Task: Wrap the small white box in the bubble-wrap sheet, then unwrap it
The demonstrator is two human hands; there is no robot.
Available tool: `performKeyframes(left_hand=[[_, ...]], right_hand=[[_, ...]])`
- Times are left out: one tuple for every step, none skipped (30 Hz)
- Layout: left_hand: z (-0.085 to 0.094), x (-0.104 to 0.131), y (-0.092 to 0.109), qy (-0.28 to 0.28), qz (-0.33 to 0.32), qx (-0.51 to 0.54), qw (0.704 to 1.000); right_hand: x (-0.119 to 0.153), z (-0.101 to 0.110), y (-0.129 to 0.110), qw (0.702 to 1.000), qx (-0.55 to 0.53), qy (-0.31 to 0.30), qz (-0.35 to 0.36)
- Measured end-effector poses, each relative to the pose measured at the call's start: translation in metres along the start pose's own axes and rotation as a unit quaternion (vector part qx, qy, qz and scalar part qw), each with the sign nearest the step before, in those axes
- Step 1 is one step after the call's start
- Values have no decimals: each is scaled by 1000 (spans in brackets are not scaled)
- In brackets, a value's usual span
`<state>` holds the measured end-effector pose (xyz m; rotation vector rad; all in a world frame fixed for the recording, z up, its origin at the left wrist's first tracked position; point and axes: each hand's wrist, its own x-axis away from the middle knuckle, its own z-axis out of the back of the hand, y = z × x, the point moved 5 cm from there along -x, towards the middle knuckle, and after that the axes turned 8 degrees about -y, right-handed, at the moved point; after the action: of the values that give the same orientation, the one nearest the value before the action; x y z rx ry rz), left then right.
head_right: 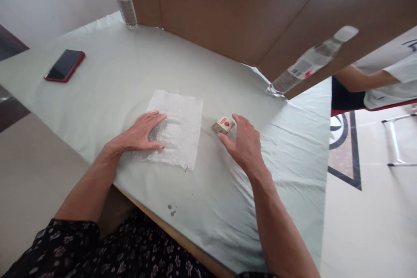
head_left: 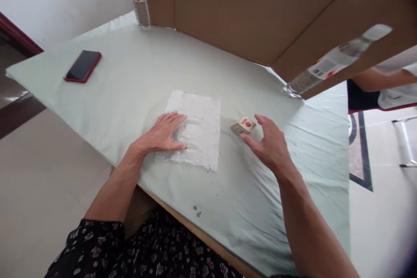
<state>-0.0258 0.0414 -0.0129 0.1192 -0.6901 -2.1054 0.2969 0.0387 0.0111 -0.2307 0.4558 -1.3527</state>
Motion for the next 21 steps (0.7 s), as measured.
performKeyframes(left_hand=[[2, 0, 1, 7, 4, 3, 1000], [3, 0, 2, 13, 7, 5, 1000], [4, -1, 3, 18, 10, 5, 1000], [5, -1, 3, 21, 13, 5, 1000], [5, -2, 4, 22, 14, 5, 1000], [4, -2, 4, 22, 13, 4, 1000], [4, -3, 3, 21, 12, 2, 1000], [3, -3, 3, 21, 10, 2, 1000], [2, -4, 2, 22, 8, 2, 1000], [2, -4, 2, 23, 6, 3, 1000], [1, -4, 1, 26, 4, 5, 1000], [1, -4, 0, 29, 3, 7, 1000], [0, -5, -1, 32, 2, 10, 999], [0, -5, -2, 36, 0, 12, 999], [0, -5, -2, 39, -1, 15, 999], [0, -5, -3, 43, -2, 18, 999], [0, -5, -3, 47, -3, 22, 999], [0, -6, -3, 50, -4, 26, 998], [0, -6, -4, 52, -4, 30, 998], [0, -6, -4, 53, -4, 34, 998], [0, -6, -4, 53, -4, 36, 998]], right_hand=[[3, -5, 11, 1000, -10, -9, -20], [4, -10, 20, 999, -26, -14, -36], [5, -14, 25, 998, -44, -16, -46], [4, -17, 27, 997, -63, -12, -52], [2, -17, 25, 995, -81, -5, -53], [0, -15, 19, 994, -96, 4, -50], [-2, -11, 10, 993, -109, 14, -41], [-5, -6, -2, 992, -121, 20, -30], [-8, -2, -15, 991, -130, 21, -13], [-11, 1, -31, 990, -137, 17, 13], [-15, 2, -47, 989, -144, 9, 43], [-19, -1, -63, 985, -153, -1, 73], [-23, -6, -77, 982, -162, -15, 101], [-26, -16, -89, 978, -168, -32, 122], [-29, -27, -98, 974, -172, -52, 136], [-32, -41, -106, 972, -166, -76, 147], [-33, -55, -111, 971, -148, -104, 155], [-33, -68, -114, 971, -124, -127, 158], [-33, -77, -115, 972, -105, -136, 157], [-32, -84, -115, 973, -93, -140, 157], [-32, -89, -114, 974, -85, -138, 158]])
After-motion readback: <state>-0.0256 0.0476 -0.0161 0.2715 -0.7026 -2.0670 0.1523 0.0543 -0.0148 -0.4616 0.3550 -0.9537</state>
